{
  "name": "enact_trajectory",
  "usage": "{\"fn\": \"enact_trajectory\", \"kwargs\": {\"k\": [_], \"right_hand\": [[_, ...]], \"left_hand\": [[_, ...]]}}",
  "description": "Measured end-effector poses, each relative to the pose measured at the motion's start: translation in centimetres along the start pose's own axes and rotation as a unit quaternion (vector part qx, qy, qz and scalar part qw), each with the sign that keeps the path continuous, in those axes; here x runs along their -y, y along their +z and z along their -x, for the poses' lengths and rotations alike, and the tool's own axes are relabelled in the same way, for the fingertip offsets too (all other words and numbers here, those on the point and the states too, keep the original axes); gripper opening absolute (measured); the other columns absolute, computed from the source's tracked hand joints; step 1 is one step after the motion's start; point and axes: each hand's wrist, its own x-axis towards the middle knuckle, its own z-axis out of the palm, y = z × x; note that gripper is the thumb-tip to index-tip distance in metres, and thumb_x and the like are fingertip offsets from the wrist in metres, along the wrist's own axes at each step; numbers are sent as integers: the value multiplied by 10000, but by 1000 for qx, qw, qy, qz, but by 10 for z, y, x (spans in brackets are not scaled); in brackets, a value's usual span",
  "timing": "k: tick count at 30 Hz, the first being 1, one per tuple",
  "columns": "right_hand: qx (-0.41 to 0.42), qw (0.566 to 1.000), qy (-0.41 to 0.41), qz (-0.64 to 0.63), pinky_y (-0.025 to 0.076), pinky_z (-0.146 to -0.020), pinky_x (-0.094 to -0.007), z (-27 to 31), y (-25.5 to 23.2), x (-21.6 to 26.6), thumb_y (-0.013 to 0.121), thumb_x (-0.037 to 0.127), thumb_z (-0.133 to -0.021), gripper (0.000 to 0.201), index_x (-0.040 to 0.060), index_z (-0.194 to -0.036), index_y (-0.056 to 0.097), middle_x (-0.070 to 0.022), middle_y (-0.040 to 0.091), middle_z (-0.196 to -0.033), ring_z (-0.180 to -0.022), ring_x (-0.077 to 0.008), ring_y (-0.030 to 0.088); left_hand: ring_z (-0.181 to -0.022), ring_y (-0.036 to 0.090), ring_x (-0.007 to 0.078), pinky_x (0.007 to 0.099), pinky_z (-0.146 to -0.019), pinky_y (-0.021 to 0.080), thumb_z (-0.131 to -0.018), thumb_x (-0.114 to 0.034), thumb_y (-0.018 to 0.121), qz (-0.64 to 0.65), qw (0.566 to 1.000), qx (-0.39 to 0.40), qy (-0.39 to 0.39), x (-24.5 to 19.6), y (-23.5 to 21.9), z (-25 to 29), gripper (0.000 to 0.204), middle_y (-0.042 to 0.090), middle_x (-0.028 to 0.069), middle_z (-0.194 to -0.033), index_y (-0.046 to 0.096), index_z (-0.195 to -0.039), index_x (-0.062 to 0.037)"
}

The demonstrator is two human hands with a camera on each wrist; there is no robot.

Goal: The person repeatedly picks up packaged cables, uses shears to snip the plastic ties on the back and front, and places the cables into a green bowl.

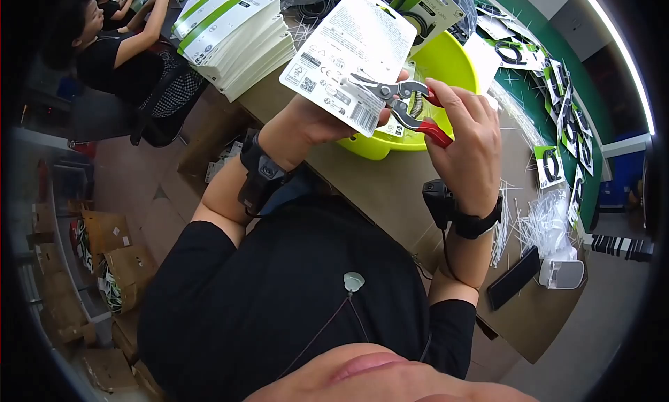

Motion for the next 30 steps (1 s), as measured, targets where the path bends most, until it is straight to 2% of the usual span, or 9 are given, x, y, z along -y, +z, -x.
{"fn": "enact_trajectory", "kwargs": {"k": [8,11,13,14,16,19,25,28,30], "right_hand": [[65,996,40,-55,490,-747,-363,6,9,-6,695,47,-685,469,77,-1143,603,-104,619,-986,-835,-272,607],[-21,975,63,-211,508,-713,-330,2,12,-19,699,62,-721,425,56,-1136,607,-109,628,-1001,-806,-233,633],[-42,978,72,-193,506,-723,-321,2,1,-22,702,66,-725,427,54,-1141,605,-107,628,-1008,-818,-218,632],[-62,979,82,-176,504,-734,-312,2,-6,-23,704,71,-730,429,53,-1146,602,-105,628,-1014,-829,-203,632],[-79,980,95,-158,503,-744,-304,3,-15,-22,706,76,-734,431,51,-1151,600,-103,628,-1021,-841,-188,631],[-30,995,86,-47,479,-782,-362,5,-21,-18,691,48,-654,464,58,-1109,604,-123,625,-953,-876,-289,600],[44,996,59,59,475,-797,-358,7,-14,-6,703,69,-650,487,71,-1126,600,-111,622,-984,-901,-276,597],[56,996,59,44,460,-817,-372,6,-9,-3,697,67,-633,485,79,-1110,605,-113,619,-969,-916,-295,579],[64,995,61,42,453,-829,-369,6,-8,-3,698,67,-637,481,86,-1110,607,-109,618,-964,-929,-288,572]], "left_hand": [[-1082,559,280,393,-839,533,-952,-323,442,5,997,70,13,2,0,-4,501,529,161,-1212,345,-1348,-33],[-1060,568,243,374,-840,535,-949,-257,463,66,995,77,-21,-10,-14,-10,443,554,140,-1158,373,-1318,-29],[-1050,572,225,364,-841,536,-947,-225,473,99,991,82,-36,-16,-16,-7,415,566,129,-1132,388,-1303,-27],[-1028,574,199,347,-837,534,-946,-202,479,-10,1000,14,19,-20,0,-4,390,573,116,-1111,403,-1285,-26],[-985,577,148,314,-829,529,-944,-156,492,-222,959,-124,126,-25,21,2,339,588,89,-1071,432,-1251,-24],[-952,570,116,280,-825,510,-951,-158,490,-292,926,-140,195,-26,14,4,313,588,69,-1055,452,-1233,-28],[-930,548,79,230,-819,462,-968,-163,476,-387,862,-154,289,-18,20,4,287,588,33,-1031,471,-1221,-28],[-932,540,79,220,-823,437,-970,-165,477,-558,736,-130,362,-17,17,6,289,593,25,-1038,470,-1220,-20],[-932,538,81,221,-825,432,-969,-163,480,-599,697,-125,375,-14,21,7,290,594,26,-1037,468,-1219,-17]]}}
